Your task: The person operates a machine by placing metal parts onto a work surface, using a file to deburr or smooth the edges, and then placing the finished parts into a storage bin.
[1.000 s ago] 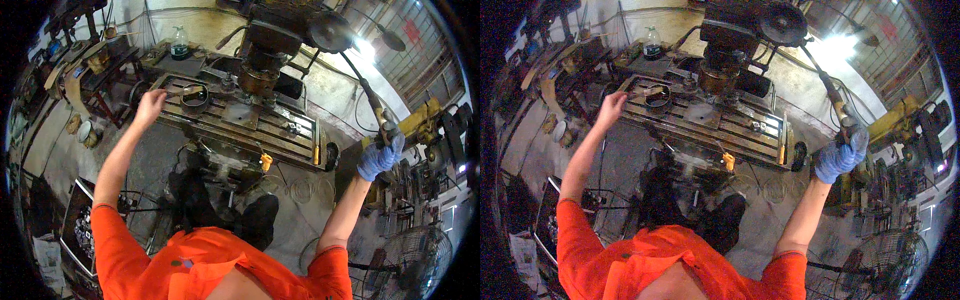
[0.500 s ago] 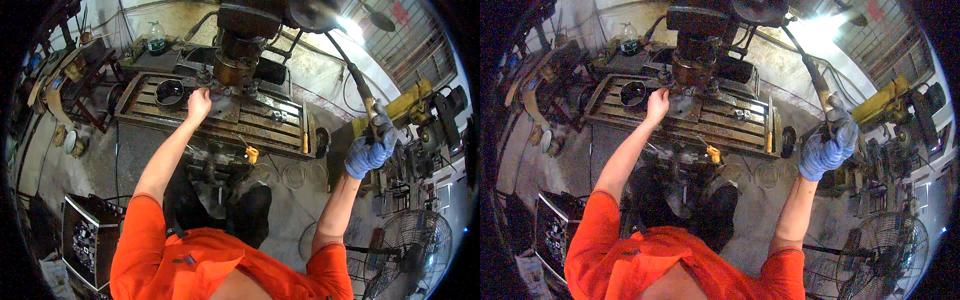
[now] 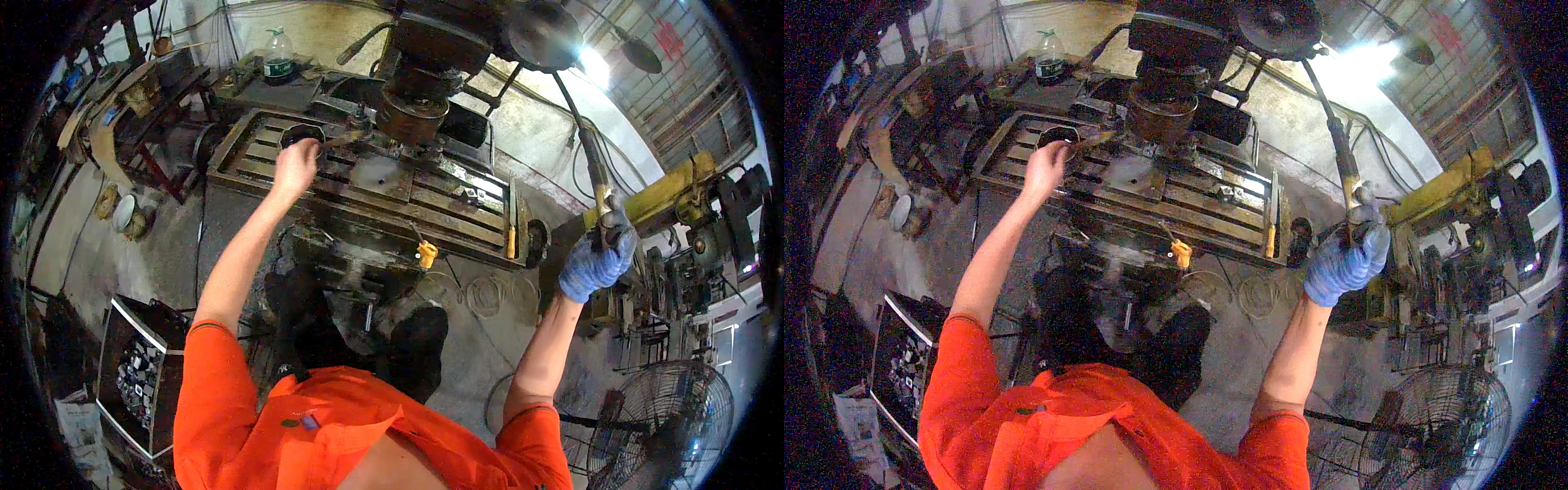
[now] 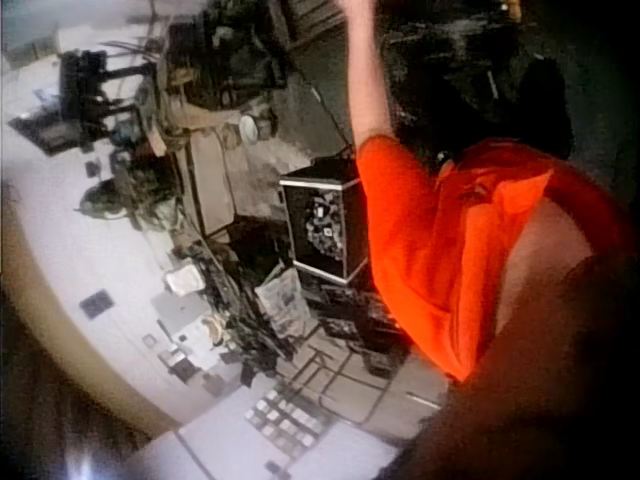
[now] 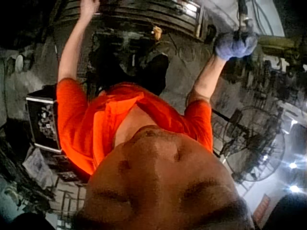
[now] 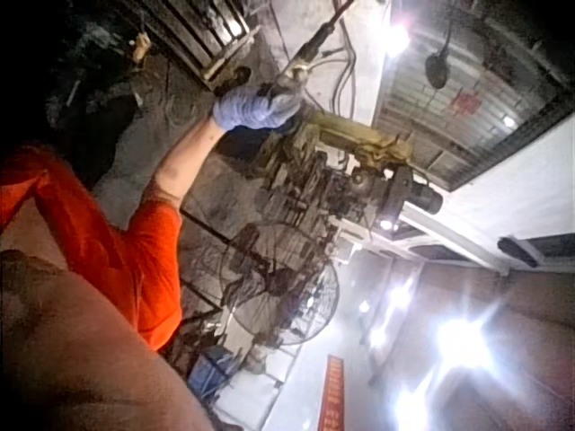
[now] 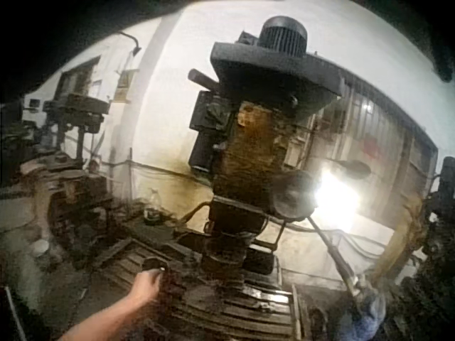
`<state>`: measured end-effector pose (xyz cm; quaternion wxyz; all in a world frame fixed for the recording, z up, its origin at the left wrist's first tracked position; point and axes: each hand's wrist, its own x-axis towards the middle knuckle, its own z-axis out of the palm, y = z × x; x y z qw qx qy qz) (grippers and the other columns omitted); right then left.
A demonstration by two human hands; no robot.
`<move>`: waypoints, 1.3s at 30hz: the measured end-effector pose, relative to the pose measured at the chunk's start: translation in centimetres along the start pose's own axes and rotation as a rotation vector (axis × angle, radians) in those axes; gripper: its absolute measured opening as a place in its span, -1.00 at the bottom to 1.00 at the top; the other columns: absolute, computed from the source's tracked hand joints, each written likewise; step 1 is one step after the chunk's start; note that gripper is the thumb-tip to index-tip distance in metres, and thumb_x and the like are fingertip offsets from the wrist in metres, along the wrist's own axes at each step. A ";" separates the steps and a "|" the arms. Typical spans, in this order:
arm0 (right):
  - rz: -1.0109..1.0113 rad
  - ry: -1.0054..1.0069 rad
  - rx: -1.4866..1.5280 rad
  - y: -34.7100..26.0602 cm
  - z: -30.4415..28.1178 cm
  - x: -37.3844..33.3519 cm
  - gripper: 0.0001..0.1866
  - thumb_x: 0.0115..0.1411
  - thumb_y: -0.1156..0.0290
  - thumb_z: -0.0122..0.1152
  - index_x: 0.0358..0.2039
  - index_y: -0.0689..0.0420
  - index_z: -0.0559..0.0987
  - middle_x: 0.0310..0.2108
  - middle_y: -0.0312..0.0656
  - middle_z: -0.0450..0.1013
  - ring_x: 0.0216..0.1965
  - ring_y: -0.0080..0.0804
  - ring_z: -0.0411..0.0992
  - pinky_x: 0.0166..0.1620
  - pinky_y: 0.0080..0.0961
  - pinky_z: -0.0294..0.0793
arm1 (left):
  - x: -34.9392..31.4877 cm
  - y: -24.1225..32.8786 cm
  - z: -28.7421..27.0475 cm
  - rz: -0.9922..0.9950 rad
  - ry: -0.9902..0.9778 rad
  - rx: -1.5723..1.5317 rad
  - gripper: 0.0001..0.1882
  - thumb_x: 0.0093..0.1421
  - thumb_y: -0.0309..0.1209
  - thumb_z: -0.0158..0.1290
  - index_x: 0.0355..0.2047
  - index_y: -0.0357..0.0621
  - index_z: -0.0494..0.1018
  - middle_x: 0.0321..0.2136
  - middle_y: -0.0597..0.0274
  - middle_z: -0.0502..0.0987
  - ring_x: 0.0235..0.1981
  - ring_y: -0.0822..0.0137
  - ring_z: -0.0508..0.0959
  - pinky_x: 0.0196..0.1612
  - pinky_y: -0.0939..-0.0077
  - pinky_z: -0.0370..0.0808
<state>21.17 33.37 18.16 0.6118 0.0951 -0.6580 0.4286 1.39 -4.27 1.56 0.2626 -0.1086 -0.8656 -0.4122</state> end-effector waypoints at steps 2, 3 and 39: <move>0.003 -0.018 0.096 0.5 -0.4 -0.1 -0.67 0.15 0.23 -0.19 -0.50 0.24 0.39 -0.29 -0.04 0.41 -0.09 -0.18 0.32 0.10 -0.16 0.10 | 0.1 -0.6 -2.3 -0.011 0.036 0.134 -0.80 0.12 -0.40 -0.11 -0.34 -0.25 0.45 -0.47 -0.08 0.49 -0.37 -0.02 0.49 -0.33 0.21 0.42; 0.007 -0.016 0.095 0.5 -0.3 -0.3 -0.67 0.16 0.23 -0.20 -0.49 0.25 0.39 -0.26 -0.02 0.41 -0.09 -0.19 0.32 0.10 -0.17 0.11 | 0.2 -1.7 -3.2 -0.004 0.059 0.156 -0.80 0.11 -0.41 -0.10 -0.35 -0.25 0.44 -0.47 -0.09 0.48 -0.39 -0.02 0.49 -0.35 0.19 0.41; -0.442 -0.016 -0.537 2.6 -3.2 2.0 -0.79 0.01 0.50 0.15 -0.29 0.26 0.49 -0.30 -0.10 0.47 -0.27 -0.28 0.42 -0.17 -0.40 0.42 | -30.9 -17.6 -42.5 -1.007 0.020 0.441 -0.62 -0.08 -0.32 0.11 -0.25 -0.28 0.45 -0.51 0.02 0.53 -0.57 0.21 0.54 -0.37 0.39 0.45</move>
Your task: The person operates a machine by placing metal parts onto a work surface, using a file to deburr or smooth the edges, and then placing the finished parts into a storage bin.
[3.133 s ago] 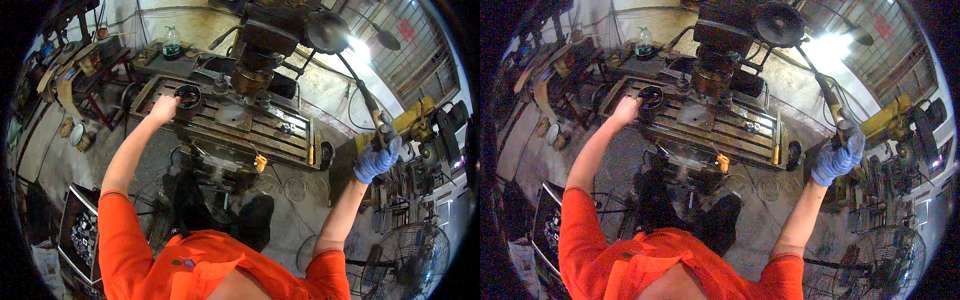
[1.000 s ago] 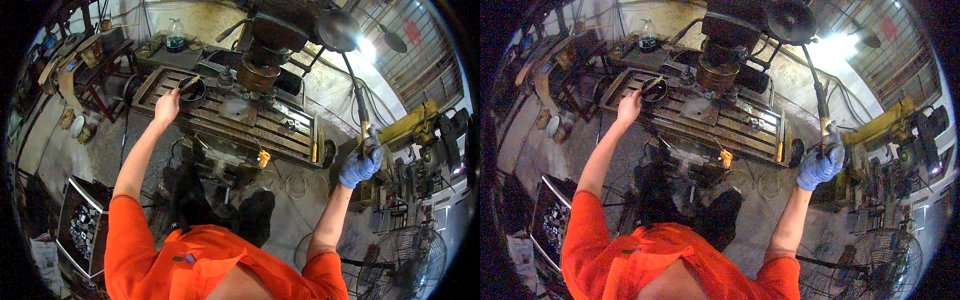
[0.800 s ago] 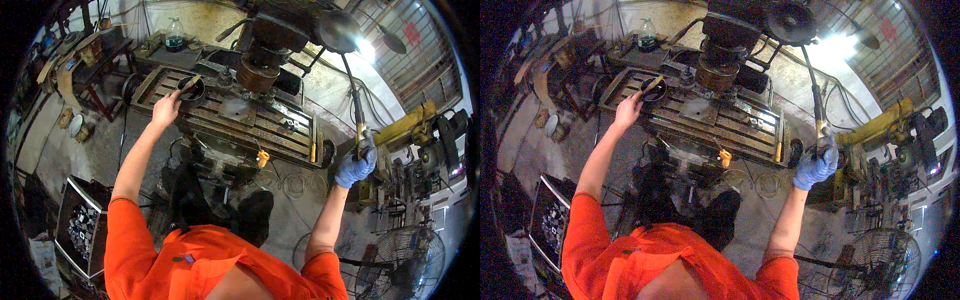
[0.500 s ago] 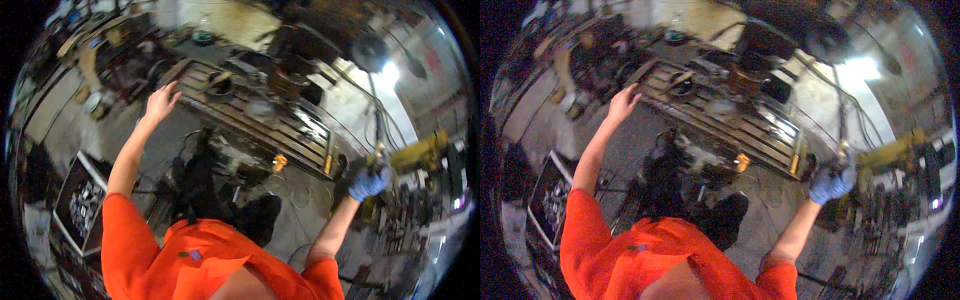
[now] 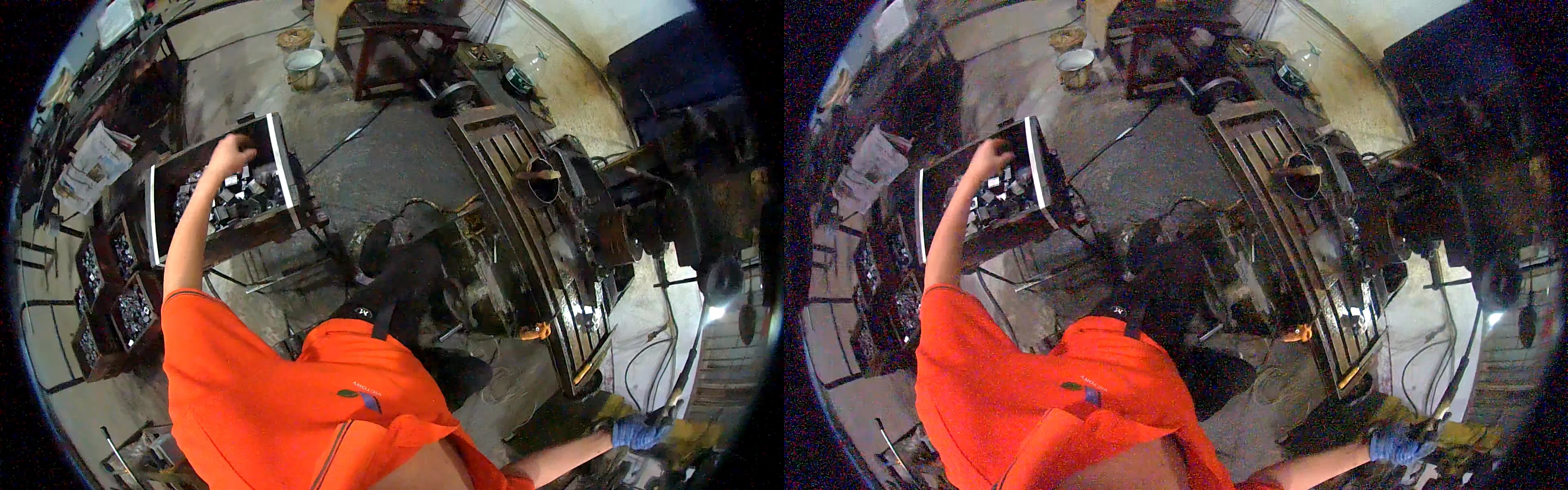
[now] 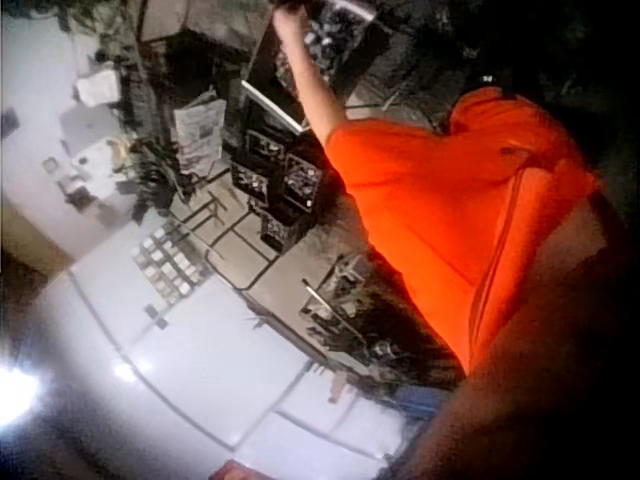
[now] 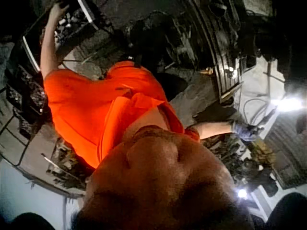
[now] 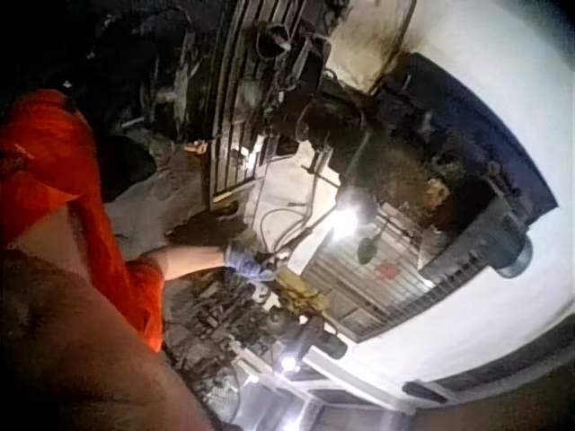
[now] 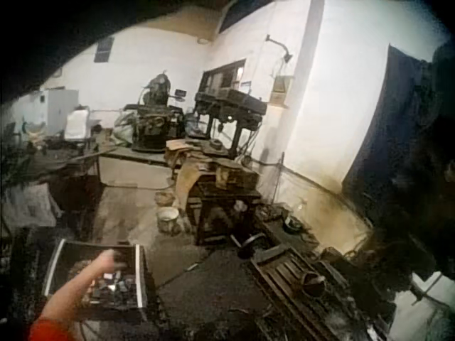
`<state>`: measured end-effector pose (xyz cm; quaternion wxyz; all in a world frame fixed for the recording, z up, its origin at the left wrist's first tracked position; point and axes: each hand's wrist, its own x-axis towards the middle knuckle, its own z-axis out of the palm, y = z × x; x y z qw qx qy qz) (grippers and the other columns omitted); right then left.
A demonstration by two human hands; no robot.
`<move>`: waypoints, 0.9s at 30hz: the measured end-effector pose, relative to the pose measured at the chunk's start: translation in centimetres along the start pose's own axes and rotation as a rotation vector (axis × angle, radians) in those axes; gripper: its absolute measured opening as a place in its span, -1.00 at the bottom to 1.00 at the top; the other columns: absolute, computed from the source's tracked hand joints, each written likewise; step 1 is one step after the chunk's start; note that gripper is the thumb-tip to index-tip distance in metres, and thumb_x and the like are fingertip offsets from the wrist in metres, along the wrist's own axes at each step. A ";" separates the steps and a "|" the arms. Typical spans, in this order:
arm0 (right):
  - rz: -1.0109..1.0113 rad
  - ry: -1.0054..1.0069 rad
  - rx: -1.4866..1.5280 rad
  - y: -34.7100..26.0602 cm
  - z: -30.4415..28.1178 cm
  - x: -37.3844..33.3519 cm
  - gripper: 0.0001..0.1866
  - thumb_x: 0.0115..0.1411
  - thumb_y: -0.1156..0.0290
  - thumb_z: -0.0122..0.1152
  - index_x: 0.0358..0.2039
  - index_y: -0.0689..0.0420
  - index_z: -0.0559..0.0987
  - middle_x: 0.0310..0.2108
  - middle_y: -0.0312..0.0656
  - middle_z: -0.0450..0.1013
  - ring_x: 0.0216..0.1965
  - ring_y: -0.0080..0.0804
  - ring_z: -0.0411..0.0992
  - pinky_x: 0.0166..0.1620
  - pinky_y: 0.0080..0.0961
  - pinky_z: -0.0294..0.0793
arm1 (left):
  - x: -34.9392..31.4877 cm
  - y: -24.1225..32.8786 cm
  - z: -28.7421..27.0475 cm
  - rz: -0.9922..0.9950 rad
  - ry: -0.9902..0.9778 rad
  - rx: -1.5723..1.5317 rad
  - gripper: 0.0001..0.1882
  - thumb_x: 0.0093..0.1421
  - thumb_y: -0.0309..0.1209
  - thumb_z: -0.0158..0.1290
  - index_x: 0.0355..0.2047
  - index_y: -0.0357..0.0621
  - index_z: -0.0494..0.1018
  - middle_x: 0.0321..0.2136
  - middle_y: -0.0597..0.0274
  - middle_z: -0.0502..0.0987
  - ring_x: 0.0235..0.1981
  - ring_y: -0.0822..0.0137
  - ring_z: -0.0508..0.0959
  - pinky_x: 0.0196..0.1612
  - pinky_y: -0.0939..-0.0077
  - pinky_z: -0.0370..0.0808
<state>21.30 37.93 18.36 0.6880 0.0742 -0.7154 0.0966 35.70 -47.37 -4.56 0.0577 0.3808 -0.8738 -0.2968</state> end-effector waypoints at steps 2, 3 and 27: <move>0.111 0.016 0.349 -1.9 0.8 1.0 -0.79 0.02 0.47 0.16 -0.30 0.26 0.50 -0.31 -0.10 0.47 -0.27 -0.28 0.42 -0.21 -0.42 0.43 | 0.9 -5.4 3.4 0.296 0.110 0.203 -0.59 -0.10 -0.34 0.12 -0.23 -0.32 0.43 -0.41 -0.06 0.52 -0.51 0.16 0.55 -0.39 0.37 0.47; 0.138 0.012 0.468 -2.9 0.5 1.4 -0.80 0.02 0.47 0.16 -0.31 0.25 0.50 -0.31 -0.10 0.47 -0.28 -0.28 0.42 -0.24 -0.44 0.43 | 1.0 -3.6 4.1 0.137 -0.018 0.228 -0.58 -0.11 -0.35 0.11 -0.22 -0.29 0.41 -0.36 -0.05 0.51 -0.41 0.12 0.54 -0.33 0.32 0.45; 0.229 -0.174 0.613 2.8 1.5 20.2 -0.68 0.06 0.48 -0.07 -0.13 0.19 0.40 -0.22 -0.16 0.42 -0.22 -0.34 0.39 -0.16 -0.46 0.38 | 4.1 -5.5 5.2 -0.196 -0.210 -0.445 -0.79 0.01 -0.44 0.07 -0.38 -0.34 0.41 -0.58 0.23 0.46 -0.55 0.39 0.43 -0.49 0.64 0.34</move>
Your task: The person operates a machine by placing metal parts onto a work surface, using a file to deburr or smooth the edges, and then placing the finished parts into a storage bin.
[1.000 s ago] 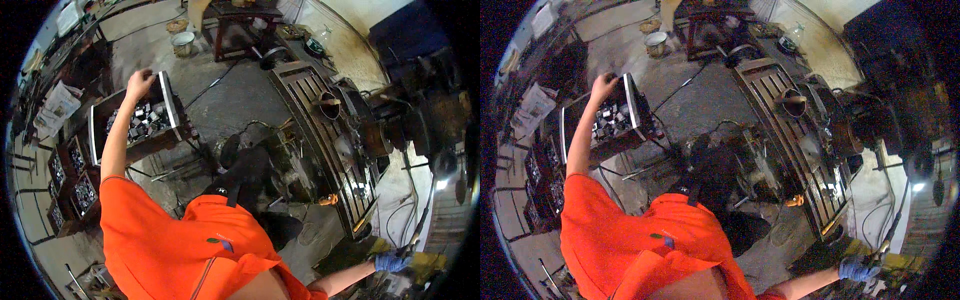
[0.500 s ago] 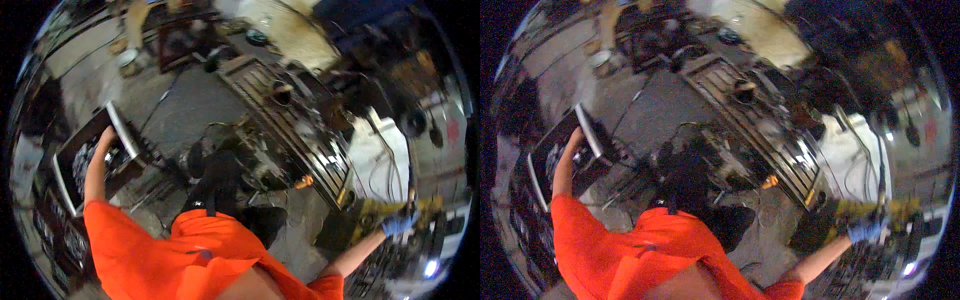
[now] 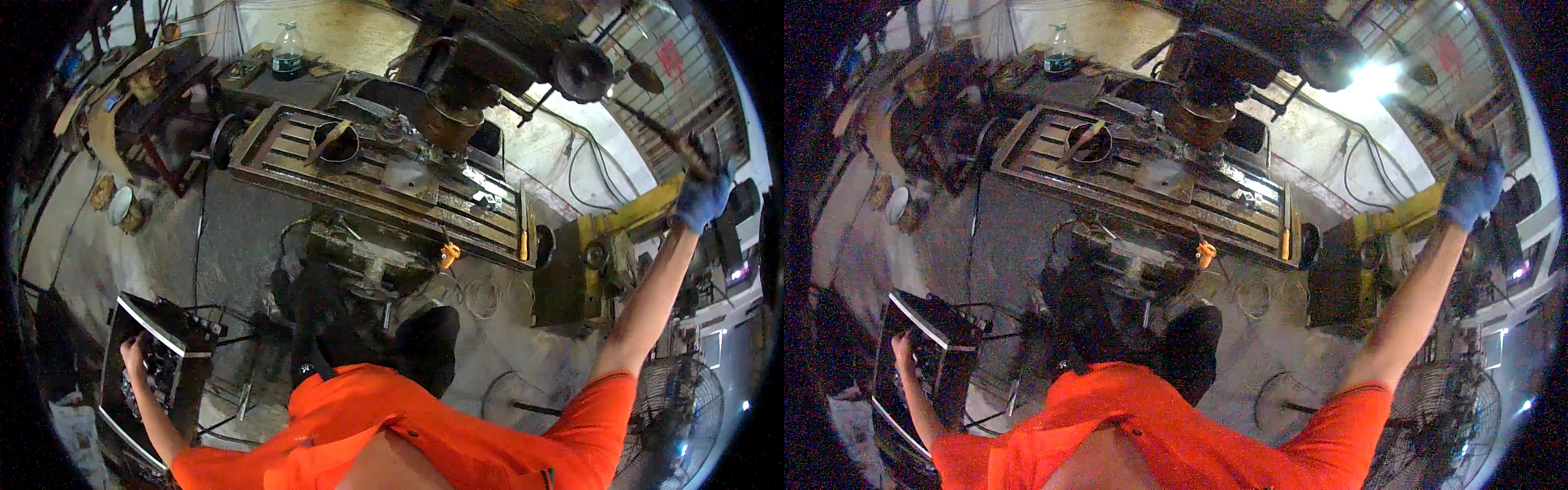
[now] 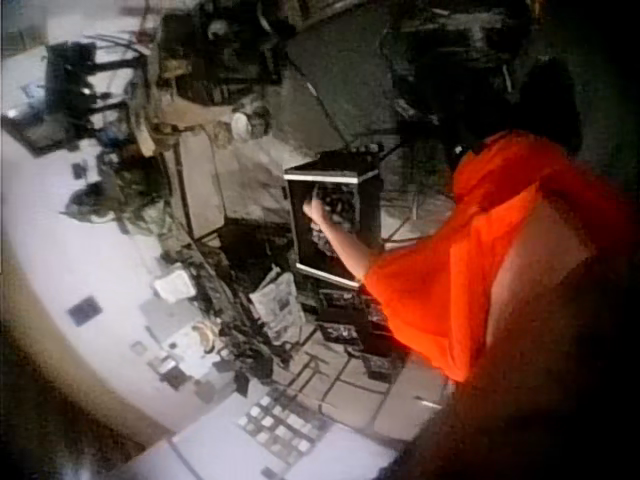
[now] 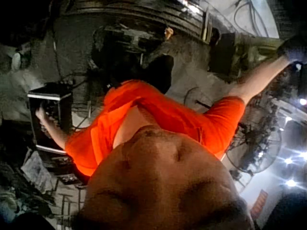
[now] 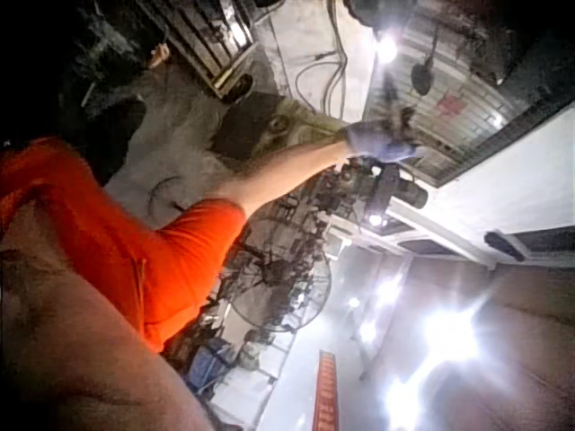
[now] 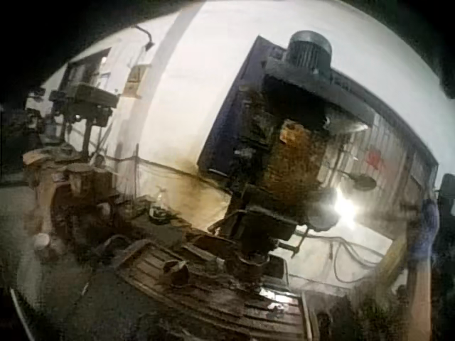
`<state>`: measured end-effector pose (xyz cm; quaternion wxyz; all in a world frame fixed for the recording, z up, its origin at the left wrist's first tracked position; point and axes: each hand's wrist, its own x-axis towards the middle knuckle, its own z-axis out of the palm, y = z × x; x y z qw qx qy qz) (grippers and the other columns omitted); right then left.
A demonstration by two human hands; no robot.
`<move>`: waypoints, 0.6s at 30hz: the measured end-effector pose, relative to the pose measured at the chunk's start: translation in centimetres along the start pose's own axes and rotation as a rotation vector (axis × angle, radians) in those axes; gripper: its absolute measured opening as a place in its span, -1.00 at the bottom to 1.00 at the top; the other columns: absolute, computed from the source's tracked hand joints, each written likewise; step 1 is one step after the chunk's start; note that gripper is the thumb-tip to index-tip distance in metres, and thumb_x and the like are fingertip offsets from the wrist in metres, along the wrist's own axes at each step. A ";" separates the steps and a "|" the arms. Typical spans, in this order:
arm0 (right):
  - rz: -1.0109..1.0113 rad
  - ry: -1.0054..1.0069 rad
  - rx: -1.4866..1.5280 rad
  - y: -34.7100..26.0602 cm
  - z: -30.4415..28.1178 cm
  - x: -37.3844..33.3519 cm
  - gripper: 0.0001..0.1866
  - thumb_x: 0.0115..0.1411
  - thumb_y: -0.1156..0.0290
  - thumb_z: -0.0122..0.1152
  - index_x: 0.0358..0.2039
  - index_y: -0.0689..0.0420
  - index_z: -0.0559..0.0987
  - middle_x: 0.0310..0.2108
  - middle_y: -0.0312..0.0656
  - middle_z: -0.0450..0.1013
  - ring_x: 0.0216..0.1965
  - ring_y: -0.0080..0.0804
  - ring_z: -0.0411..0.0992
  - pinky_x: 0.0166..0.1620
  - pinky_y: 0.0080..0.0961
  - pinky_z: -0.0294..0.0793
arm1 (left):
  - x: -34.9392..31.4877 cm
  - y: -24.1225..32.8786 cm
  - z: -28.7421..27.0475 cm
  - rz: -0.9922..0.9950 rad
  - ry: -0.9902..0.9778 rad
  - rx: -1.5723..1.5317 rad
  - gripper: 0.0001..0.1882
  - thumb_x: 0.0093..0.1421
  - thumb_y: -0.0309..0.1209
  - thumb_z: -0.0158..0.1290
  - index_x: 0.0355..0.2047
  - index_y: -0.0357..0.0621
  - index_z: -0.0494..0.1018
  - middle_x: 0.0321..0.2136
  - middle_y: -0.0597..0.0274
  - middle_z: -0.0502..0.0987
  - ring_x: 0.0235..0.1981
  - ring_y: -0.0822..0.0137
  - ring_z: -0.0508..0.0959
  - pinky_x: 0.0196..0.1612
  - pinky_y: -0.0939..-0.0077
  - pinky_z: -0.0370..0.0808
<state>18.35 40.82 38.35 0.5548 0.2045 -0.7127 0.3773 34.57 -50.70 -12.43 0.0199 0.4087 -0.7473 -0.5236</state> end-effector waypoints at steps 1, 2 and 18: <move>-0.034 -0.052 0.000 0.2 0.6 1.6 -0.69 0.03 0.50 0.00 -0.15 0.19 0.41 -0.24 -0.17 0.42 -0.22 -0.35 0.39 -0.17 -0.46 0.38 | 0.0 -3.3 -2.9 0.151 -0.001 -0.294 -0.78 0.06 -0.41 0.03 -0.34 -0.35 0.41 -0.45 0.19 0.48 -0.43 0.37 0.47 -0.41 0.64 0.39; -0.091 -0.074 -0.127 -0.9 1.9 2.4 -0.69 0.01 0.53 0.05 -0.17 0.20 0.42 -0.24 -0.17 0.43 -0.22 -0.36 0.40 -0.16 -0.47 0.38 | -0.5 -3.4 -3.8 0.144 0.037 -0.465 -0.77 0.08 -0.42 0.00 -0.31 -0.35 0.40 -0.40 0.17 0.47 -0.37 0.36 0.47 -0.35 0.60 0.41; 1.122 -0.458 -0.137 2.9 6.3 -34.4 -0.86 -0.01 0.34 0.14 -0.51 0.12 0.58 -0.56 -0.40 0.43 -0.52 -0.59 0.33 -0.41 -0.59 0.33 | 5.0 15.4 3.3 0.412 -0.238 -0.972 -0.76 0.10 -0.48 -0.02 -0.26 -0.43 0.35 -0.24 -0.01 0.44 -0.17 0.19 0.45 -0.03 0.28 0.38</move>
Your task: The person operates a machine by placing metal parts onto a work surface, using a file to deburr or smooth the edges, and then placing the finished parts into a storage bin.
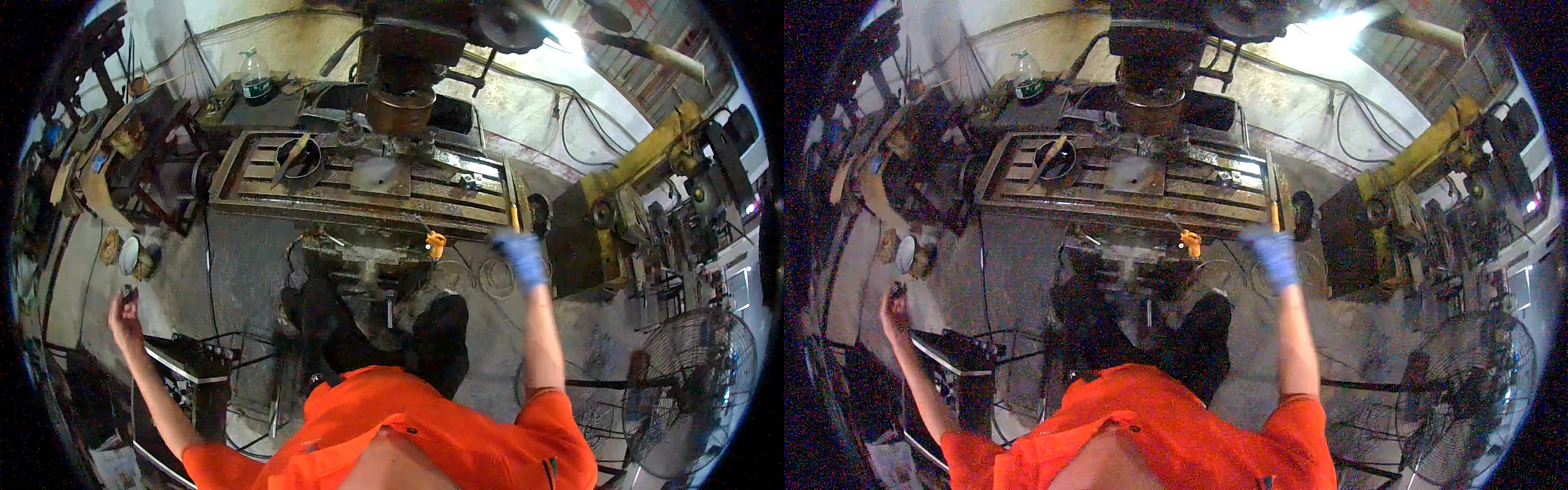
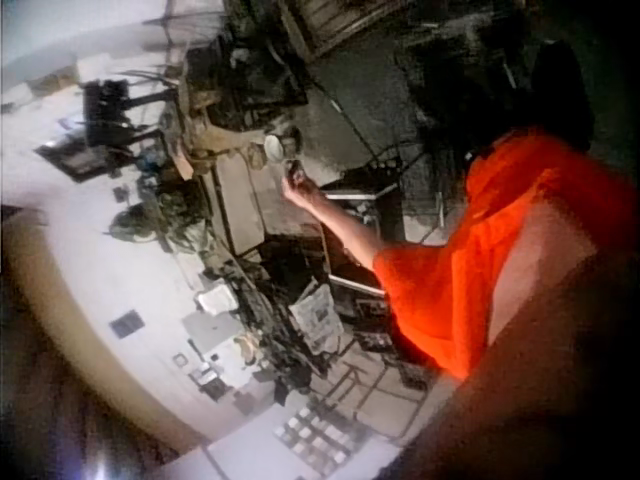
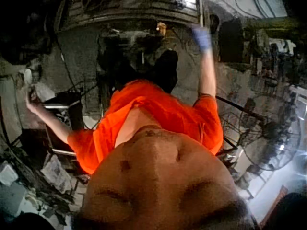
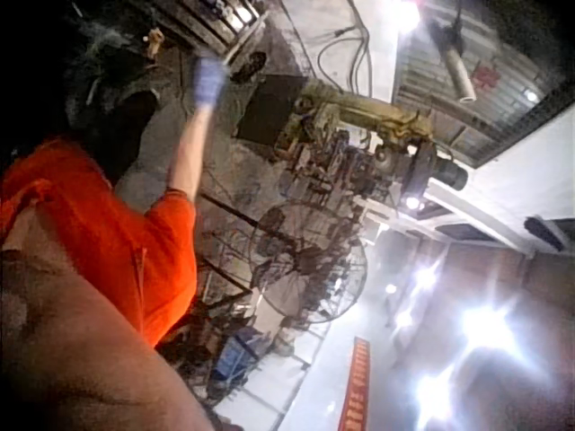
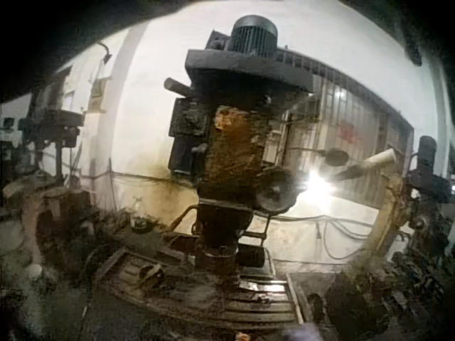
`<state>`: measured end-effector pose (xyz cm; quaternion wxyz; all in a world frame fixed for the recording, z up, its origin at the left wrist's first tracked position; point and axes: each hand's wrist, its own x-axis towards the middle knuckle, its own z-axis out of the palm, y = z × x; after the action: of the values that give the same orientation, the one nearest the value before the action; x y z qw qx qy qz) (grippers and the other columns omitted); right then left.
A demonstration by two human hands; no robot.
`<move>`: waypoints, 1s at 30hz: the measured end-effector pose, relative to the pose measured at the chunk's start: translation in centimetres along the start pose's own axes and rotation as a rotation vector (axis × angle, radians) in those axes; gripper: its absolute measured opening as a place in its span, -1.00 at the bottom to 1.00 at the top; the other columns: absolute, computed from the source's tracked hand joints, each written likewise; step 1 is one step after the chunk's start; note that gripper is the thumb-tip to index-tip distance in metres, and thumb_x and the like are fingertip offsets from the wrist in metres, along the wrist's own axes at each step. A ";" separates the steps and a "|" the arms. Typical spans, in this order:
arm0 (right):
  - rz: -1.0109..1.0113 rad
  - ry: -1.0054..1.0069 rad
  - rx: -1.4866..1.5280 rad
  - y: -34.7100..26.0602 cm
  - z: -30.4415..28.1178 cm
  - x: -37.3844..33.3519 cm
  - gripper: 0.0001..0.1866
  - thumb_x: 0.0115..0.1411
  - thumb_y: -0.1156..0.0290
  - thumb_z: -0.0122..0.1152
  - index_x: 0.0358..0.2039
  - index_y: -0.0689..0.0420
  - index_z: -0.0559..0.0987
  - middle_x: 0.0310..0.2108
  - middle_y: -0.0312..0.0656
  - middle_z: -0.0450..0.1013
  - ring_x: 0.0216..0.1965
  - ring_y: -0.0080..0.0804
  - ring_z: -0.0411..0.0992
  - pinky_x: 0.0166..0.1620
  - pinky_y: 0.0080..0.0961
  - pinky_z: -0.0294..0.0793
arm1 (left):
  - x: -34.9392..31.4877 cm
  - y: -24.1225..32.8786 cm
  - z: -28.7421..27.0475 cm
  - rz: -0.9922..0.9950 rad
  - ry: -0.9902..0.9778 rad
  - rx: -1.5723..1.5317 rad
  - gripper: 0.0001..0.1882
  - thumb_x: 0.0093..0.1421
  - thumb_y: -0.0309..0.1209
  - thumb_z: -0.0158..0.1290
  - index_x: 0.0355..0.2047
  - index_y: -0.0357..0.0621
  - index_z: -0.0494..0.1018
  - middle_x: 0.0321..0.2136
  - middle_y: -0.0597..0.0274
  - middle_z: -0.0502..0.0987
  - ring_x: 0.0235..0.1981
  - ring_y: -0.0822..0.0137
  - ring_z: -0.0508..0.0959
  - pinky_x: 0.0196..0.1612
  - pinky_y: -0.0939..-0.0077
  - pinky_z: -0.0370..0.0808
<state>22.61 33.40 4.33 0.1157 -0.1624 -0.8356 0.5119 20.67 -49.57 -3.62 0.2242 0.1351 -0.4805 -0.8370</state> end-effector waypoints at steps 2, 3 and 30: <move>0.066 -0.165 0.093 7.0 4.7 -0.5 -0.78 0.01 0.28 0.13 -0.45 0.17 0.58 -0.51 -0.35 0.43 -0.51 -0.60 0.31 -0.41 -0.62 0.32 | -0.1 -1.5 6.4 -0.033 -0.073 0.027 -0.81 0.09 -0.50 -0.04 -0.30 -0.39 0.37 -0.28 0.02 0.46 -0.20 0.19 0.47 -0.04 0.28 0.39; 0.262 -0.211 -0.096 9.4 6.8 0.5 -0.71 0.01 0.22 0.15 -0.38 0.19 0.56 -0.49 -0.33 0.42 -0.53 -0.55 0.30 -0.41 -0.63 0.30 | 0.3 -2.3 7.7 -0.056 -0.102 0.016 -0.81 0.09 -0.50 -0.04 -0.30 -0.39 0.37 -0.29 0.04 0.47 -0.22 0.20 0.47 -0.04 0.29 0.39; -0.050 -0.270 -1.005 -9.5 14.6 9.1 -0.65 -0.07 0.22 -0.06 -0.35 0.13 0.57 -0.32 -0.06 0.48 -0.26 -0.16 0.46 -0.25 -0.34 0.43 | -4.6 -11.8 18.5 -0.363 -0.266 0.185 -0.95 0.03 -0.51 -0.05 -0.49 -0.23 0.37 -0.57 0.23 0.41 -0.54 0.36 0.42 -0.52 0.42 0.41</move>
<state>7.54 20.95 6.52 -0.0732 -0.1103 -0.9893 0.0607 13.61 -28.35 -4.49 -0.0086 0.1278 -0.5481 -0.8266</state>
